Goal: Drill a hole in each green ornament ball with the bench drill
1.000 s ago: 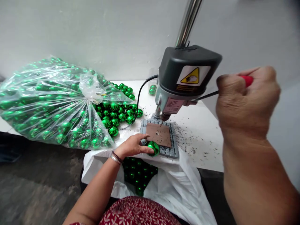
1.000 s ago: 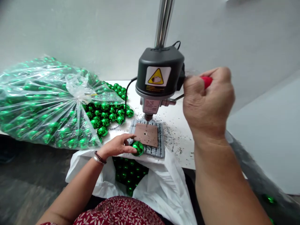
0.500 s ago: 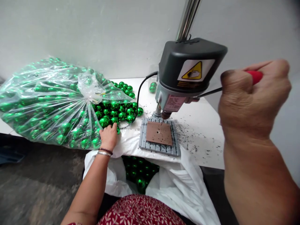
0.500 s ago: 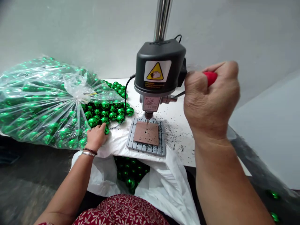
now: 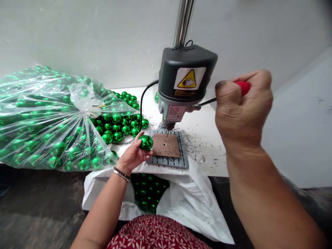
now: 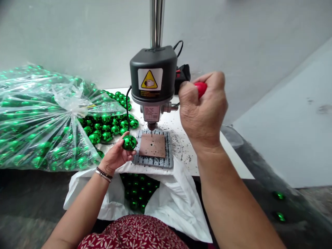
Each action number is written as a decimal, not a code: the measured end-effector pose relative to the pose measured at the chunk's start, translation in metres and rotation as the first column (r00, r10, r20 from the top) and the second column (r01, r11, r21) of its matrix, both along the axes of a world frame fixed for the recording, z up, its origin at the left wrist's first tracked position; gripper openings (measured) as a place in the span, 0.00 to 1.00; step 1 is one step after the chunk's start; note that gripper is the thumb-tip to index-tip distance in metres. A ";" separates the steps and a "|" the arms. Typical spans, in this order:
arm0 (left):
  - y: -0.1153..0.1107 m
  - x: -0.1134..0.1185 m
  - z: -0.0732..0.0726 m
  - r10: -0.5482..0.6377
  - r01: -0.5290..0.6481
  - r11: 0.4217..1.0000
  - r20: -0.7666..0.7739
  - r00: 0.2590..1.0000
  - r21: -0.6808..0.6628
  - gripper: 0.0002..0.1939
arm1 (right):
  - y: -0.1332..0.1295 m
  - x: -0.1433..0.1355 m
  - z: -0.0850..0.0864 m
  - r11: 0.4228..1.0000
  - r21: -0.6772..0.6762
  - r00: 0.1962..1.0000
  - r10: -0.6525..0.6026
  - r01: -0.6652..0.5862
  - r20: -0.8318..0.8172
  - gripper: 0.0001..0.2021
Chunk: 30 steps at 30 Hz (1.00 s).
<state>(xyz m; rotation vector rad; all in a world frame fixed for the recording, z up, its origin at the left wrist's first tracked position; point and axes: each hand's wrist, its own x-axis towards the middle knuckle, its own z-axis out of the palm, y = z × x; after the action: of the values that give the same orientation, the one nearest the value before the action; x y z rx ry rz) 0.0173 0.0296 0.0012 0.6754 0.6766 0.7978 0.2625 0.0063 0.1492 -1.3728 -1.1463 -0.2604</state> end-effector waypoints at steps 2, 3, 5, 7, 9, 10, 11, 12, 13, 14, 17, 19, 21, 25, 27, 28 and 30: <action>-0.001 0.008 -0.002 0.011 -0.009 0.999 0.047 0.999 -0.044 0.39 | 0.000 -0.002 0.000 1.000 0.018 1.000 0.010 -0.009 -0.028 0.10; -0.001 0.013 -0.002 0.023 -0.021 0.998 0.041 0.999 -0.059 0.39 | 0.000 -0.003 0.000 1.000 0.012 0.999 0.009 -0.008 -0.044 0.10; 0.000 0.022 0.000 0.048 -0.050 0.997 -0.024 0.999 -0.060 0.38 | 0.000 -0.003 -0.001 1.000 -0.005 0.998 -0.006 0.005 -0.059 0.09; 0.001 0.031 0.003 0.058 -0.063 0.998 -0.129 0.990 -0.028 0.35 | 0.001 -0.002 -0.002 1.000 0.007 0.999 -0.014 0.015 -0.042 0.10; 0.003 0.039 0.007 0.074 -0.061 0.997 -0.253 0.965 0.057 0.30 | 0.001 0.000 -0.005 0.999 0.039 1.000 -0.008 0.009 -0.016 0.12; 0.004 0.042 0.009 0.104 -0.064 0.989 -0.322 0.941 0.132 0.27 | 0.002 0.001 -0.006 0.999 0.051 1.000 -0.002 0.002 -0.008 0.13; 0.005 0.044 0.010 0.150 -0.066 0.973 -0.390 0.909 0.221 0.25 | 0.002 0.001 -0.006 0.998 0.057 1.000 0.004 -0.004 -0.004 0.14; 0.007 0.046 0.011 0.204 -0.063 0.949 -0.449 0.870 0.310 0.24 | 0.002 0.001 -0.007 0.998 0.056 1.000 0.006 -0.005 -0.005 0.14; 0.008 0.047 0.011 0.254 -0.054 0.922 -0.493 0.832 0.384 0.23 | 0.001 0.001 -0.007 0.999 0.052 1.000 0.005 -0.004 -0.008 0.14; 0.010 0.047 0.011 0.286 -0.038 0.901 -0.524 0.802 0.433 0.24 | 0.001 0.001 -0.007 0.999 0.050 1.000 0.001 -0.001 -0.012 0.13; 0.016 0.049 0.009 0.282 0.025 0.885 -0.579 0.765 0.464 0.26 | 0.001 0.000 -0.007 0.998 0.064 1.000 -0.008 0.009 -0.016 0.11; 0.020 0.050 0.008 0.279 0.064 0.876 -0.609 0.743 0.478 0.26 | 0.001 -0.001 -0.006 0.998 0.064 1.000 -0.014 0.016 -0.023 0.11; 0.025 0.053 0.005 0.303 0.095 0.855 -0.640 0.706 0.509 0.25 | 0.000 -0.002 -0.004 0.999 0.049 0.999 -0.016 0.018 -0.037 0.10; 0.033 0.061 -0.001 0.318 0.161 0.830 -0.689 0.651 0.534 0.24 | -0.002 -0.004 0.000 1.000 -0.001 0.998 0.005 -0.005 -0.062 0.09; 0.034 0.065 -0.005 0.313 0.172 0.832 -0.703 0.639 0.527 0.24 | -0.003 -0.004 0.001 1.000 -0.019 0.997 0.010 -0.012 -0.070 0.09; 0.035 0.067 -0.006 0.315 0.173 0.833 -0.708 0.632 0.525 0.24 | -0.003 -0.004 0.002 1.000 -0.022 0.997 0.014 -0.016 -0.072 0.09; 0.034 0.069 -0.009 0.319 0.179 0.835 -0.721 0.615 0.521 0.24 | -0.004 -0.004 0.003 0.999 -0.026 0.997 0.027 -0.029 -0.069 0.08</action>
<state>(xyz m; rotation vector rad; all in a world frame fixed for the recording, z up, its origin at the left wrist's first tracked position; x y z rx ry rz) 0.0863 0.0638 -0.0074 1.6110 1.3154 0.7515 0.2590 0.0023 0.1519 -1.3781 -1.1144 -0.1767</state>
